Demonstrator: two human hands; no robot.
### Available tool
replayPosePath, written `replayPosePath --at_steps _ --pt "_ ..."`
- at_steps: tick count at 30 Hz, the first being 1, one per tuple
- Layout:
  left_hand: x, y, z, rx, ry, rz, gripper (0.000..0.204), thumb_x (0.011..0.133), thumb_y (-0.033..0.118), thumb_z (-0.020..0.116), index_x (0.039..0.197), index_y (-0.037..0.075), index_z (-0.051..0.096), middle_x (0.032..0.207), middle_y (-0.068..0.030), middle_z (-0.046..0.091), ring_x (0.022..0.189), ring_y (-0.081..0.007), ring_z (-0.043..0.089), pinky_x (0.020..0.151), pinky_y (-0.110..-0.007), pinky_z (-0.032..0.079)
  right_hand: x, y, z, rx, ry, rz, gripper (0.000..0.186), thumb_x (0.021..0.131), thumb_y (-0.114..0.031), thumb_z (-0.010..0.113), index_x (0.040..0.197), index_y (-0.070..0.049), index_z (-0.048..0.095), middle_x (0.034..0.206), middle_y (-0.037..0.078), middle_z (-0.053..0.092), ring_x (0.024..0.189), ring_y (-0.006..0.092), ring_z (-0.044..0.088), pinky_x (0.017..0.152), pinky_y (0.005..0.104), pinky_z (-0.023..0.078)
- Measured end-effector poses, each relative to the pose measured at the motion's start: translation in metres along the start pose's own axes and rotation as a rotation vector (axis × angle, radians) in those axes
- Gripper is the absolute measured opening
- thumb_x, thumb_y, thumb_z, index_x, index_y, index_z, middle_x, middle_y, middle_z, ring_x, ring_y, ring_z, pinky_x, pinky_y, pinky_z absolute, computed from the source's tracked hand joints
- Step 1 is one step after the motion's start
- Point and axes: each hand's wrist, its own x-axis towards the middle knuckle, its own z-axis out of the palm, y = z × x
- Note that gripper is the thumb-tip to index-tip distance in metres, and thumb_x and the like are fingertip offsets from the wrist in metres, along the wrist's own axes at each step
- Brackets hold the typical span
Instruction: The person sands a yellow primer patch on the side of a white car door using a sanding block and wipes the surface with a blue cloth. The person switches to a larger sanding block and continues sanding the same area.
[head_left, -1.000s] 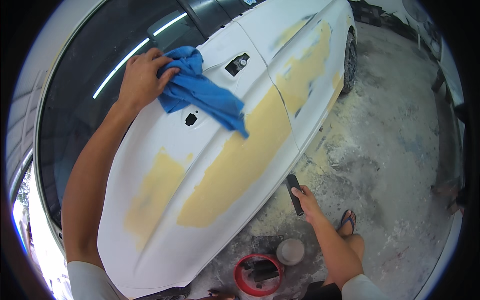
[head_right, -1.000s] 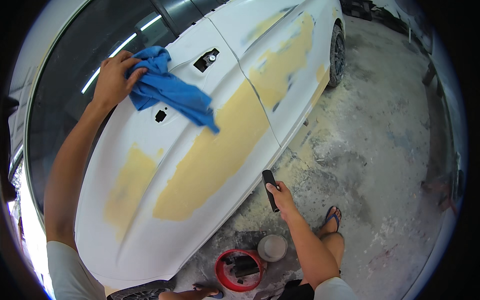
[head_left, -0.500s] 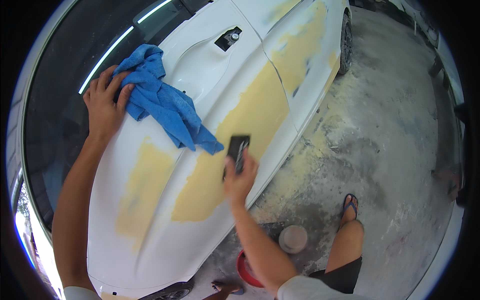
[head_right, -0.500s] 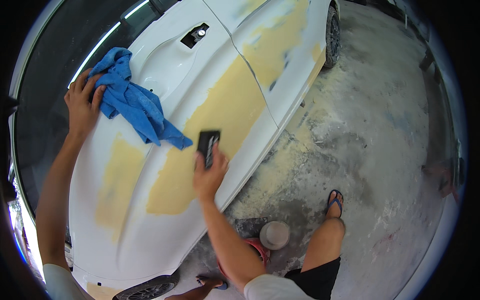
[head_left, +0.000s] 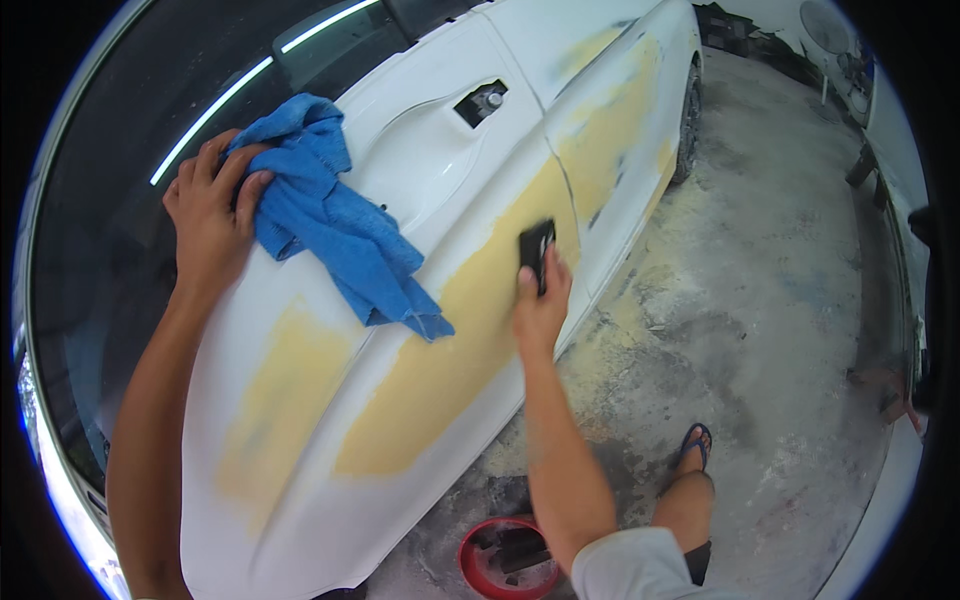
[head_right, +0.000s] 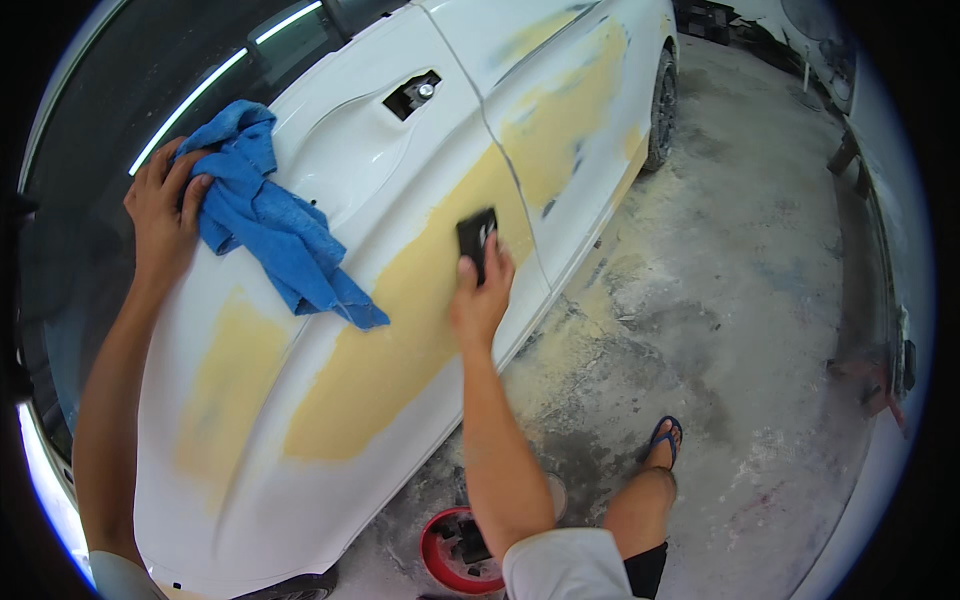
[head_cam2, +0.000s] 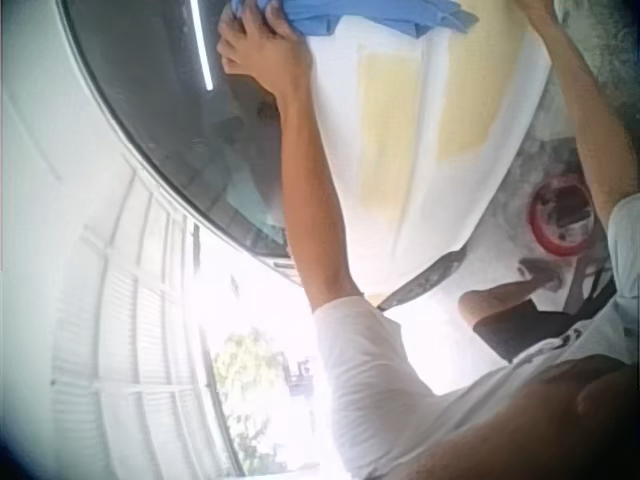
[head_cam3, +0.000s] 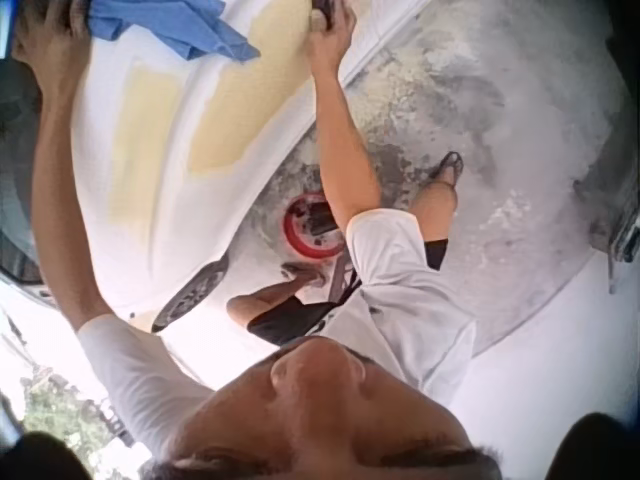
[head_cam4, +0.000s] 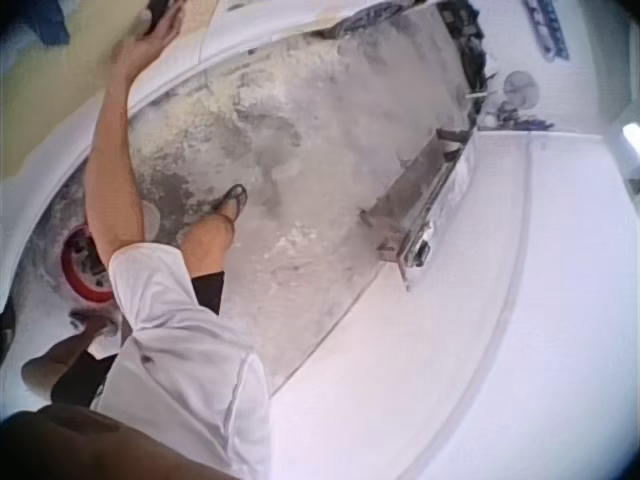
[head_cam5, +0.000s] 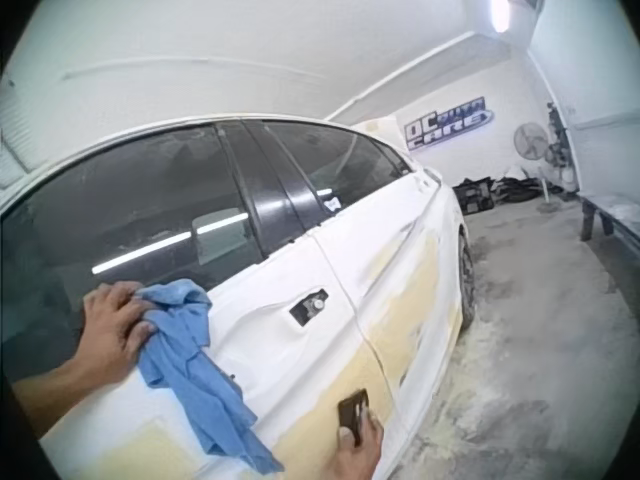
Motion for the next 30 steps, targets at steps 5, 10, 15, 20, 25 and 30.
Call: replayPosePath --at_steps 5,10,15,20,25,30 --pt "0.000 -0.001 0.000 0.015 0.013 0.027 0.035 0.105 0.047 0.053 0.124 0.026 0.073 0.142 -0.0035 0.058 0.135 -0.0284 0.047 0.119 -0.054 0.023 -0.317 -0.104 0.025 0.105 -0.135 0.134 0.062 0.099 -0.019 0.066 0.155 -0.002 0.045 0.153 0.030 0.038 0.146 0.0471 0.034 0.120 0.0532 0.032" --pt "0.002 0.005 -0.005 0.004 -0.015 -0.018 0.032 0.104 0.045 0.055 0.123 0.026 0.072 0.142 -0.0031 0.058 0.133 -0.0289 0.048 0.118 -0.053 0.024 -0.141 -0.006 0.013 -0.026 -0.048 0.163 0.061 0.105 -0.031 0.058 0.155 -0.001 0.043 0.155 0.028 0.043 0.148 0.0461 0.035 0.121 0.0514 0.031" --pt "0.006 0.009 -0.008 0.022 -0.032 -0.012 0.030 0.103 0.044 0.057 0.123 0.027 0.072 0.142 -0.0032 0.058 0.132 -0.0291 0.048 0.116 -0.053 0.026 0.080 0.066 -0.009 0.139 -0.045 0.117 0.052 0.104 -0.018 0.058 0.150 0.003 0.046 0.156 0.023 0.044 0.145 0.0381 0.042 0.122 0.0406 0.031" --pt "0.003 0.002 -0.006 0.002 0.001 0.043 0.033 0.104 0.047 0.054 0.124 0.028 0.072 0.142 -0.0035 0.058 0.134 -0.0293 0.047 0.117 -0.054 0.025 -0.236 -0.056 0.017 0.040 -0.069 0.081 0.066 0.106 -0.037 0.053 0.157 0.002 0.036 0.157 0.033 0.038 0.147 0.0518 0.034 0.121 0.0611 0.024" --pt "0.000 -0.004 0.001 0.023 0.025 0.065 0.036 0.104 0.050 0.052 0.126 0.029 0.072 0.143 -0.0039 0.058 0.136 -0.0292 0.047 0.118 -0.054 0.024 -0.265 -0.025 0.018 0.036 -0.123 0.303 0.071 0.106 -0.044 0.053 0.159 0.000 0.034 0.160 0.032 0.035 0.151 0.0517 0.029 0.124 0.0595 0.019" --pt "0.002 0.002 -0.002 0.026 0.003 0.023 0.037 0.104 0.050 0.052 0.125 0.028 0.072 0.144 -0.0043 0.058 0.137 -0.0300 0.046 0.119 -0.053 0.024 0.072 0.101 -0.018 0.377 -0.160 0.286 0.057 0.106 -0.017 0.058 0.157 0.000 0.038 0.162 0.020 0.041 0.143 0.0289 0.045 0.119 0.0371 0.036"
